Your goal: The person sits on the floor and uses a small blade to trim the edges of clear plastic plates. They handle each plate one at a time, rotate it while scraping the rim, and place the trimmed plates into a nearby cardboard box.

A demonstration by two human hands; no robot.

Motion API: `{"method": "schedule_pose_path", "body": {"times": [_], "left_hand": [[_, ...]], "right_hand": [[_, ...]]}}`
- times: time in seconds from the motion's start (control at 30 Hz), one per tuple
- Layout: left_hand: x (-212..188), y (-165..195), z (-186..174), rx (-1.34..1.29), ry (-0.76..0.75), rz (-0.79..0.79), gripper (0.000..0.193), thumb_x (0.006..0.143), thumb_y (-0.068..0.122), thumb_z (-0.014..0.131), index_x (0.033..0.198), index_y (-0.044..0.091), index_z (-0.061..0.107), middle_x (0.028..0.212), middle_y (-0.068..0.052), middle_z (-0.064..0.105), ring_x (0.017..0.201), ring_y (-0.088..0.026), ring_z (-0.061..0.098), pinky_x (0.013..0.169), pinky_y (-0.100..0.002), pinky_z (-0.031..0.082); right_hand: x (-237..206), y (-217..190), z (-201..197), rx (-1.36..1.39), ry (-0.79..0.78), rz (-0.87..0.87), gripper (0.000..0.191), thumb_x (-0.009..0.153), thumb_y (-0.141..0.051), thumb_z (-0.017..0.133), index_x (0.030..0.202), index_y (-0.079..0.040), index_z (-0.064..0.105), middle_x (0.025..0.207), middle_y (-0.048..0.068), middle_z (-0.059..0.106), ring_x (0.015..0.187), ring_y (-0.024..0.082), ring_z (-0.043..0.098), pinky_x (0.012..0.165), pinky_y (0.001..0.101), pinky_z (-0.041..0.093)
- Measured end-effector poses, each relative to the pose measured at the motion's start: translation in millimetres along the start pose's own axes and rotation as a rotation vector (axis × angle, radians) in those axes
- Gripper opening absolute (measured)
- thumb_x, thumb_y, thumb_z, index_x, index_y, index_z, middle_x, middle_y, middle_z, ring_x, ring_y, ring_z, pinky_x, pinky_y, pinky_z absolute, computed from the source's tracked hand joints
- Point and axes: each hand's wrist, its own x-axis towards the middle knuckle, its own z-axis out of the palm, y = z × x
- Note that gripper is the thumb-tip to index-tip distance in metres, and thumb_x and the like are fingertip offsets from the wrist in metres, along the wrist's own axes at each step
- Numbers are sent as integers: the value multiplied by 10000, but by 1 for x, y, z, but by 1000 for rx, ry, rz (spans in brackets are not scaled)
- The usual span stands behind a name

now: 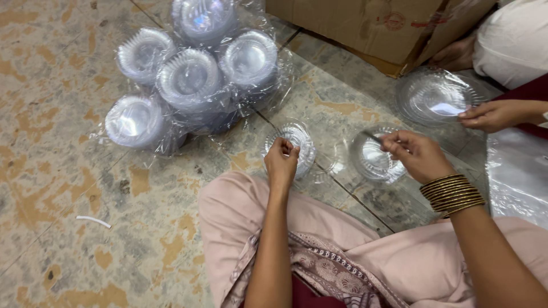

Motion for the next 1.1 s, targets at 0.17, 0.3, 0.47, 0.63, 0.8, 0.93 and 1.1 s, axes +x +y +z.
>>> {"method": "schedule_pose_path", "body": {"times": [0.17, 0.3, 0.47, 0.63, 0.8, 0.93, 1.1], "left_hand": [[-20, 32, -3, -453, -227, -156, 125, 893, 92, 743, 901, 59, 623, 732, -60, 695, 560, -86, 583, 465, -237, 423], [-26, 50, -14, -493, -266, 89, 154, 900, 101, 766, 1010, 25, 691, 824, -28, 738, 673, -49, 671, 507, -213, 485], [-31, 64, -10, -702, -396, 9, 310, 1024, 219, 631, 1247, 9, 678, 948, -96, 762, 666, -88, 619, 507, -227, 495], [-32, 67, 1, -870, -537, -36, 445, 1054, 248, 532, 1431, 11, 551, 1124, -139, 756, 806, -110, 708, 616, -229, 586], [-31, 61, 8, -888, -592, 30, 502, 1008, 174, 560, 1470, -5, 477, 1147, -139, 739, 852, -128, 728, 673, -257, 608], [-29, 52, 11, -754, -530, 28, 452, 1087, 195, 504, 1485, -16, 539, 949, -131, 734, 664, -111, 629, 568, -252, 569], [-30, 51, 9, -723, -487, 76, 503, 1149, 254, 482, 1553, -32, 568, 936, -146, 715, 627, -109, 575, 527, -232, 506]], "right_hand": [[-4, -5, -9, 400, -64, -205, 204, 989, -227, 618, 1076, -64, 707, 1452, 72, 624, 1151, 157, 648, 991, 335, 544], [-9, -9, -6, 265, -152, -325, 201, 985, -206, 651, 1016, -20, 719, 1382, 70, 656, 1128, 103, 633, 919, 286, 541], [-12, -18, -5, 239, 62, -170, 242, 1024, -178, 642, 1155, -1, 741, 975, 47, 734, 689, 95, 554, 588, 247, 475], [-16, -27, -3, 358, 211, -170, 245, 1045, -180, 633, 1156, 21, 715, 979, 65, 727, 704, 68, 618, 606, 227, 534], [-20, -37, -3, 470, 247, -171, 191, 1030, -183, 608, 1052, -7, 677, 1181, 63, 750, 678, 45, 613, 546, 204, 509], [-22, -39, -9, 368, 249, -191, 167, 1040, -162, 624, 1054, -8, 687, 1158, 54, 768, 627, 43, 519, 510, 195, 429], [-24, -36, -11, 180, 32, -154, 204, 983, -143, 641, 1080, -2, 752, 977, 91, 787, 605, 72, 576, 509, 230, 482]]}}
